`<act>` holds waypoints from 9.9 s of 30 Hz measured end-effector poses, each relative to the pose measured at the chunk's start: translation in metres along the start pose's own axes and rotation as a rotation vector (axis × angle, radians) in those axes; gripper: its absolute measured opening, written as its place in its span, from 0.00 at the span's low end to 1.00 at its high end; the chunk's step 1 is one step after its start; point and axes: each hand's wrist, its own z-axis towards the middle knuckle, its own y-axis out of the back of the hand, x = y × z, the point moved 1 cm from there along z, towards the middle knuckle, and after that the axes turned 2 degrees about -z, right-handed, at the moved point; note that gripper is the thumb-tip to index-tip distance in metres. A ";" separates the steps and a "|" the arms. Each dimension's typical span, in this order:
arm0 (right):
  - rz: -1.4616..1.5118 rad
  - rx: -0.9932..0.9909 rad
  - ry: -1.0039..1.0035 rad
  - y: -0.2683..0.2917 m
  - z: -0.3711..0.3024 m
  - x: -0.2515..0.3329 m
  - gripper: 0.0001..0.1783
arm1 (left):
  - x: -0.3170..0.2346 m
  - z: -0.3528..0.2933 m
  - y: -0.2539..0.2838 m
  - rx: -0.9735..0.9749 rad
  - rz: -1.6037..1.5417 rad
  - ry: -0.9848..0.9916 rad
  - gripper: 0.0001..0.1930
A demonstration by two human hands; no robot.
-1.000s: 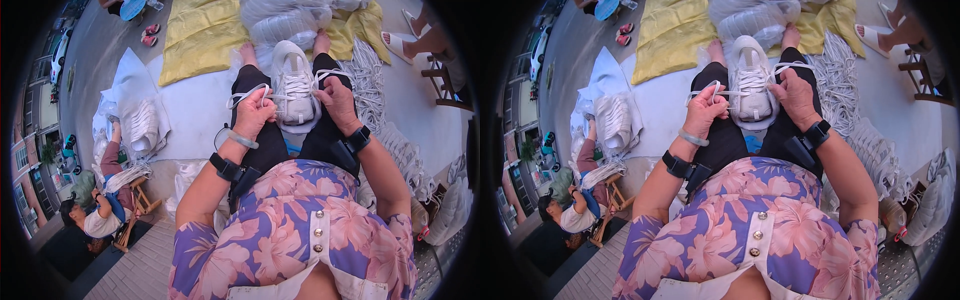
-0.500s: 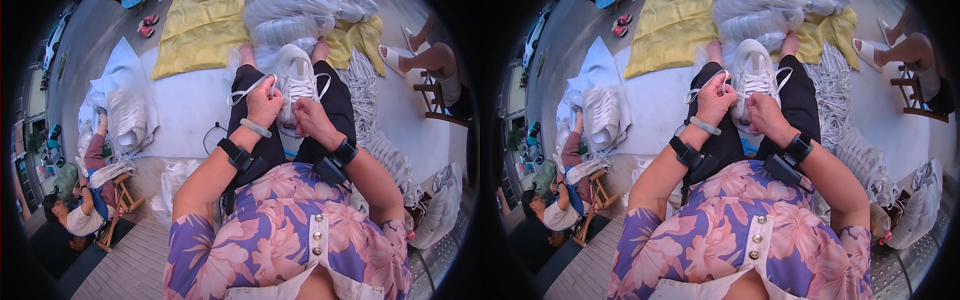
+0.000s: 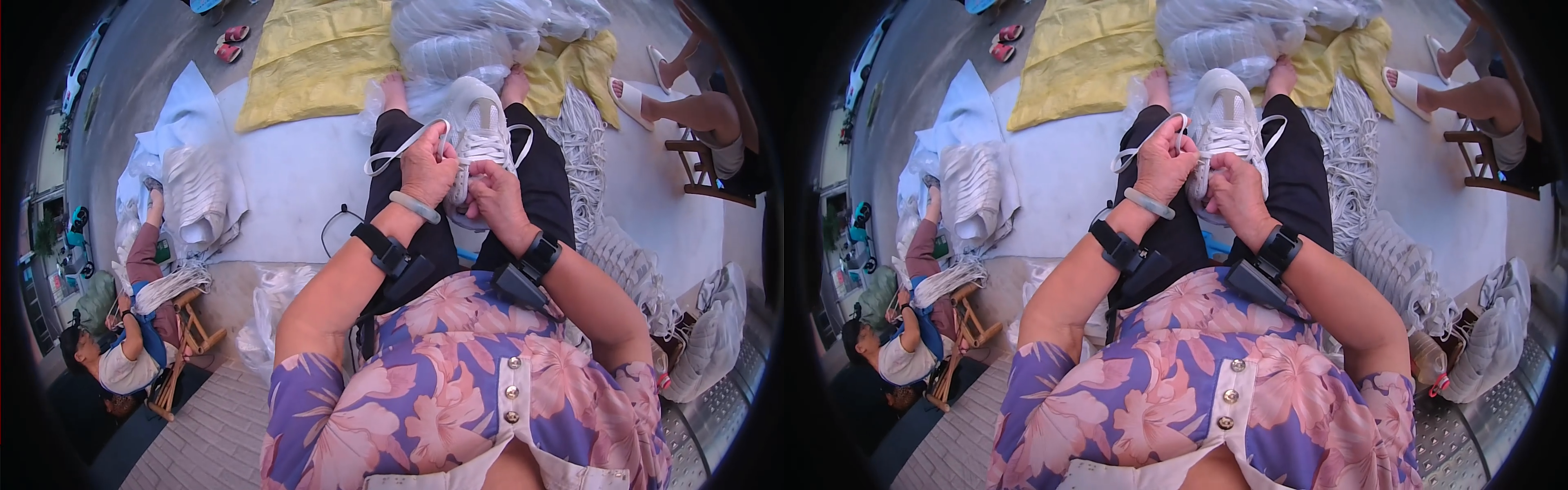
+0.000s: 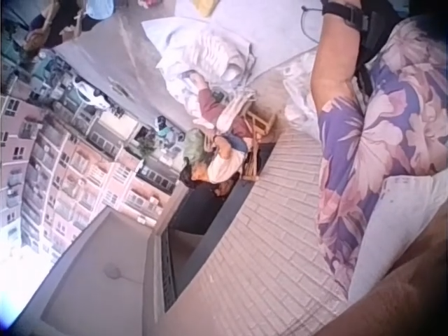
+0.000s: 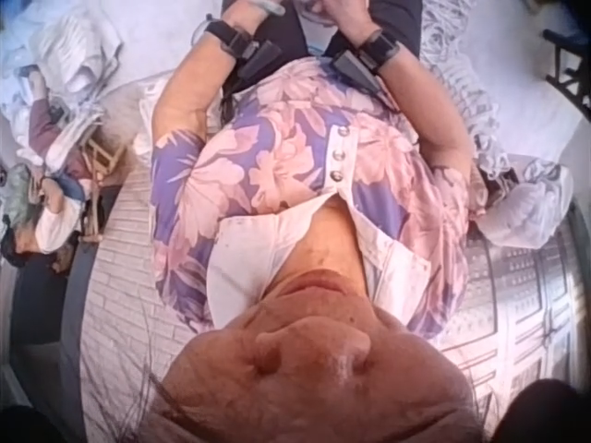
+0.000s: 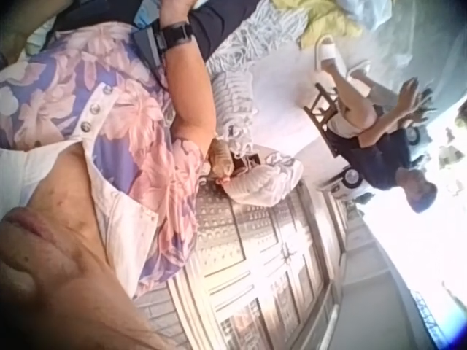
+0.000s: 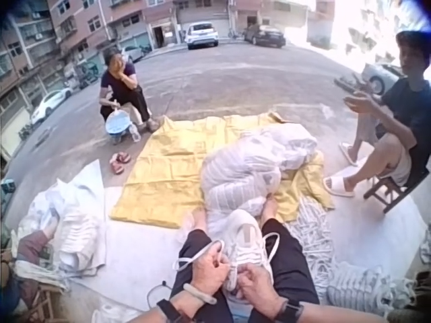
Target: Insert and thread laces through the eyelets of a white sneaker.
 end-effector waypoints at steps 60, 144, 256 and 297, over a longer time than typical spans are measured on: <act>-1.075 -0.409 0.270 0.239 -0.149 -0.036 0.04 | -0.040 0.001 -0.005 -0.042 -0.164 0.213 0.05; -0.671 -0.253 0.635 0.082 -0.020 -0.013 0.19 | -0.039 -0.090 0.166 0.300 1.431 -0.062 0.04; 0.257 -0.103 0.059 0.088 -0.004 0.006 0.12 | -0.043 -0.003 0.018 0.250 -0.284 0.538 0.09; -0.382 -0.294 0.306 0.085 -0.002 -0.010 0.12 | -0.028 -0.023 -0.010 -0.010 -0.069 0.330 0.05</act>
